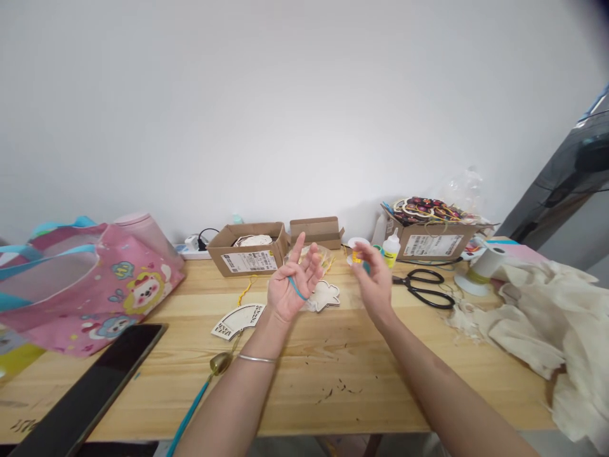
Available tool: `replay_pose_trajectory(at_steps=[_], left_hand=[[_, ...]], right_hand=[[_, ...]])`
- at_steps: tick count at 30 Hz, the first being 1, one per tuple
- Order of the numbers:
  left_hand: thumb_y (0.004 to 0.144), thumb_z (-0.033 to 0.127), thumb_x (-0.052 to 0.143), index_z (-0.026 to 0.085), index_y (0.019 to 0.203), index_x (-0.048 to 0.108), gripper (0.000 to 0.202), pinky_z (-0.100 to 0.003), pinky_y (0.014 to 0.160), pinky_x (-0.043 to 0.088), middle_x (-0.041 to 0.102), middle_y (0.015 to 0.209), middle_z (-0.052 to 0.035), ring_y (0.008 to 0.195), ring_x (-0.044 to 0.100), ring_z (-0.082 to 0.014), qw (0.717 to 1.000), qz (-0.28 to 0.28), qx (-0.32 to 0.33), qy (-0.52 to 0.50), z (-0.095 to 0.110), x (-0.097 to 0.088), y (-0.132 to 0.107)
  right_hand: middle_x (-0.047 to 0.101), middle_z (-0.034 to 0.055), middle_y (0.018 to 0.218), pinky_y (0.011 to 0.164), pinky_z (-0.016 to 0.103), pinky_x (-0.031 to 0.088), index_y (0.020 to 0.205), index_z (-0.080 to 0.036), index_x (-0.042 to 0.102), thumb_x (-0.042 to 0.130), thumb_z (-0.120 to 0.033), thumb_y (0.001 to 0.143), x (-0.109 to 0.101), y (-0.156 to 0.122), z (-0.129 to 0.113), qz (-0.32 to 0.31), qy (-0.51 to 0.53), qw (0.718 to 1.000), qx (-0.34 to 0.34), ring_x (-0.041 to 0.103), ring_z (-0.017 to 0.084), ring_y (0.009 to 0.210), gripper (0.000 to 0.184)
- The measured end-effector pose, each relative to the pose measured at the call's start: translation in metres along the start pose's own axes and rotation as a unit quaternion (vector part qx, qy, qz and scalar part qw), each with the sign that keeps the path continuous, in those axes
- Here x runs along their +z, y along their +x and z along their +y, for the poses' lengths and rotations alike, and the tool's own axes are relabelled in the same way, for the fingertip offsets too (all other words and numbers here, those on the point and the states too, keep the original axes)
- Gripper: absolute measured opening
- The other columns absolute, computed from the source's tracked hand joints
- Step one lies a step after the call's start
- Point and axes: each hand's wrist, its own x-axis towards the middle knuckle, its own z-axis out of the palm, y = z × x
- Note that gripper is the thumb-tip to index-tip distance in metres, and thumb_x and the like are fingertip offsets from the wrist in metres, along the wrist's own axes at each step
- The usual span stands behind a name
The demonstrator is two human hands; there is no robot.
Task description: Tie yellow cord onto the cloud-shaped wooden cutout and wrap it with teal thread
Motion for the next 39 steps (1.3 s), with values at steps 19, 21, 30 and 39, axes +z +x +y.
replay_pose_trajectory(at_steps=[19, 21, 30, 39], left_hand=[[0.067, 0.007, 0.035, 0.025, 0.131, 0.025, 0.067, -0.043, 0.092, 0.031, 0.061, 0.101, -0.0062, 0.097, 0.054, -0.0181, 0.999, 0.048, 0.016, 0.018, 0.002, 0.0, 0.007], [0.066, 0.007, 0.036, 0.022, 0.132, 0.024, 0.068, -0.044, 0.09, 0.033, 0.061, 0.1, -0.0085, 0.096, 0.055, -0.02, 0.999, 0.042, -0.002, 0.035, -0.003, -0.002, 0.009], [0.077, 0.014, 0.035, 0.019, 0.126, 0.036, 0.049, -0.028, 0.067, 0.043, 0.064, 0.091, -0.006, 0.069, 0.06, -0.0148, 0.987, 0.004, -0.16, 0.018, -0.025, -0.004, 0.008], [0.064, 0.061, 0.049, 0.014, 0.104, 0.055, 0.062, -0.042, 0.083, 0.037, 0.063, 0.093, -0.012, 0.093, 0.055, -0.0249, 0.964, -0.092, -0.246, 0.04, -0.042, -0.013, 0.002]], right_hand=[[0.057, 0.0005, 0.056, 0.05, 0.021, 0.029, 0.064, -0.019, 0.059, 0.041, -0.022, 0.08, 0.001, -0.01, -0.02, -0.439, -0.183, 0.872, -0.116, 0.045, 0.009, 0.05, 0.024], [0.06, 0.002, 0.061, 0.051, 0.022, 0.029, 0.066, -0.019, 0.059, 0.04, -0.021, 0.081, 0.0, -0.009, -0.025, -0.437, -0.213, 0.862, -0.146, 0.049, 0.011, 0.054, 0.025], [0.064, 0.0031, 0.08, 0.054, 0.023, 0.031, 0.082, -0.023, 0.064, 0.043, -0.028, 0.082, -0.008, 0.001, -0.024, -0.368, -0.308, 0.843, -0.242, 0.054, 0.013, 0.07, 0.021], [0.056, 0.0017, 0.067, 0.052, 0.022, 0.028, 0.073, -0.021, 0.064, 0.042, -0.035, 0.084, -0.012, 0.005, -0.021, -0.323, -0.332, 0.842, -0.277, 0.048, 0.01, 0.063, 0.029]])
